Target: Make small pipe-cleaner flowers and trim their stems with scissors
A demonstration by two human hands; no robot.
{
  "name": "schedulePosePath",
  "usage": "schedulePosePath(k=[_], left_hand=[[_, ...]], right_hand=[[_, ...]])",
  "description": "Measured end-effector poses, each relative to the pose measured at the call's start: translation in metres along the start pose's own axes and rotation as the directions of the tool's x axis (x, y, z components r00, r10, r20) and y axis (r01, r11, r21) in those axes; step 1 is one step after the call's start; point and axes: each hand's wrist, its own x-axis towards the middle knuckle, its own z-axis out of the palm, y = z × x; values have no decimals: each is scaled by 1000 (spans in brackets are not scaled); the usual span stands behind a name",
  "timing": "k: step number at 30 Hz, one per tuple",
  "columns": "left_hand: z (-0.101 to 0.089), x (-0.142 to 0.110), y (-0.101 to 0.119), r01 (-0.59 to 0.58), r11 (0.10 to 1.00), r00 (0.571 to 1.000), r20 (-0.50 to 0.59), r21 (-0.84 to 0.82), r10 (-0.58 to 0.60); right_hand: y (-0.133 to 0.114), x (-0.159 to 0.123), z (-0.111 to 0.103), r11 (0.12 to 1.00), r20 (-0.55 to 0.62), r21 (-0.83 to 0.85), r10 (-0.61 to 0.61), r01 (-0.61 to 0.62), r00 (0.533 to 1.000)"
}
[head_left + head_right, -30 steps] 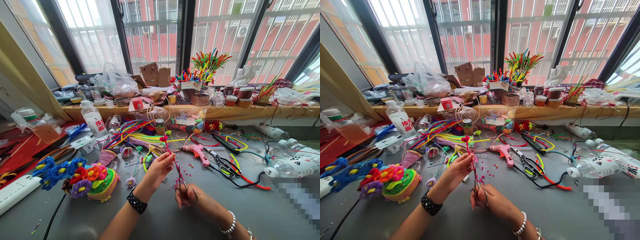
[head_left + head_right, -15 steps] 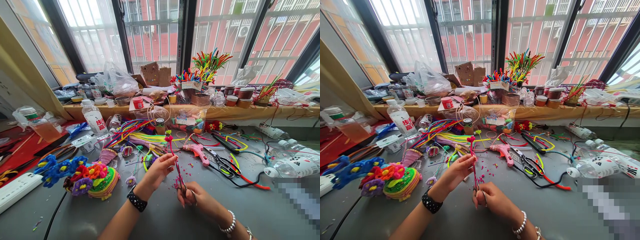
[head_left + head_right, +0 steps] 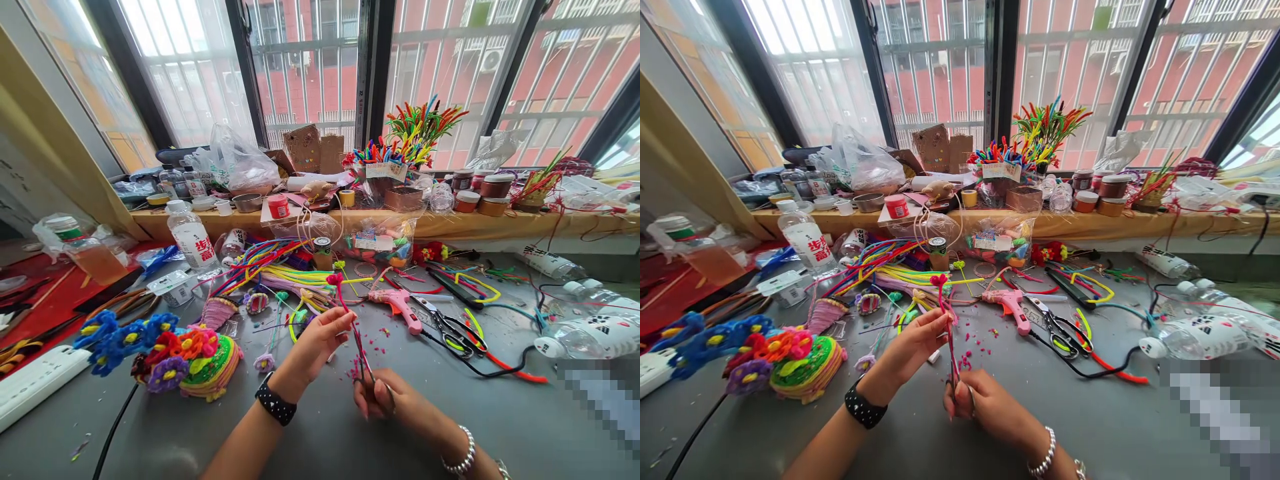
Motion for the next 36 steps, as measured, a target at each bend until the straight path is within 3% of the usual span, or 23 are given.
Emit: schedulePosePath(k=[15, 26, 36], left_hand=[[-2, 0, 1, 16, 1000, 999, 33, 21, -16], [-2, 1, 0, 4, 1000, 1000, 11, 4, -5], [-4, 3, -1, -28, 999, 1000, 8, -29, 28]], right_hand=[[2, -3, -8, 1000, 68, -26, -7, 9, 998], [6, -1, -5, 994, -51, -111, -9, 3, 999], [10, 2, -3, 998, -114, -48, 30, -36, 993]])
